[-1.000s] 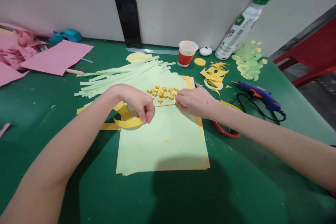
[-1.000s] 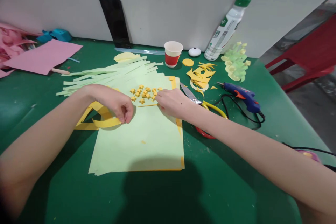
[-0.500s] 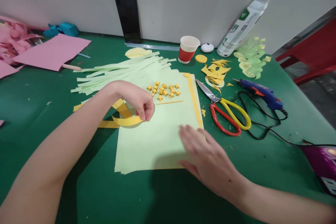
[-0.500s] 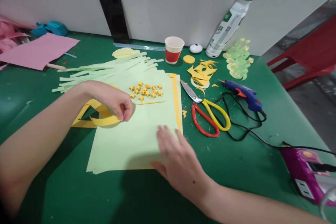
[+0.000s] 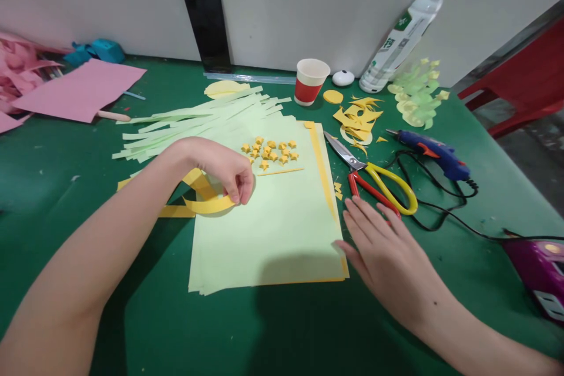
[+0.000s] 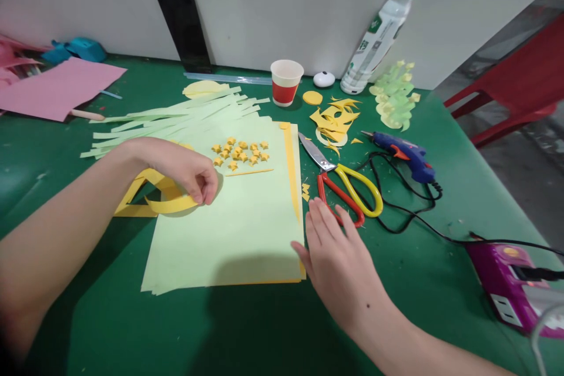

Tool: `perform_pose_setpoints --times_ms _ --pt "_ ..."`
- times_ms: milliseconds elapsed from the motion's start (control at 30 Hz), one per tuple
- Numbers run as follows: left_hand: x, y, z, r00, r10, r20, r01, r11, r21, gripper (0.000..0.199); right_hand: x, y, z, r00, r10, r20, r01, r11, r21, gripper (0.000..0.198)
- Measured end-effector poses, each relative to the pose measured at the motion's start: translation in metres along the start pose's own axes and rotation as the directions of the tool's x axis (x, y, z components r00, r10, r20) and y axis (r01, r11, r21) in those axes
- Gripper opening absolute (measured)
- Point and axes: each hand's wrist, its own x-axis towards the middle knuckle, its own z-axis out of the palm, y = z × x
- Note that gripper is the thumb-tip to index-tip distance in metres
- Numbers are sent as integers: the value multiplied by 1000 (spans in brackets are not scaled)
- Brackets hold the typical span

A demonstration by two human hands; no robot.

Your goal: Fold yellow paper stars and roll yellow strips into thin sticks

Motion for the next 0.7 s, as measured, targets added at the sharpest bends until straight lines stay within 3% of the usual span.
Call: perform_pose_setpoints --times_ms 167,233,300,333,400,467,533,600,700 --pt "-3 2 -2 1000 23 3 -24 1000 18 14 15 42 -3 987 135 -91 -117 977 180 28" --pt "-11 9 -2 999 42 -10 -42 999 28 14 23 53 0 975 212 -70 -181 934 309 23" --pt "-22 21 0 994 77 -80 -74 997 33 16 32 56 0 963 269 -15 -233 862 451 21" --pt "-27 28 2 980 110 -167 -106 994 35 17 36 54 -1 960 280 24 -251 816 521 20" --pt "-33 44 9 896 187 -403 -200 980 9 14 46 46 -7 958 263 112 -271 706 655 19" --pt "-32 59 17 754 214 -621 -292 956 -26 11 54 34 -17 961 194 199 -275 571 773 21" --pt "-24 70 25 634 242 -734 -426 902 -71 8 62 24 -26 959 91 269 -282 424 861 31" --pt "-14 77 32 546 241 -802 -514 852 -95 8 68 16 -32 949 13 314 -303 303 904 38" --pt "-5 83 40 397 220 -891 -588 807 -63 8 73 10 -35 934 21 356 -354 190 916 40"
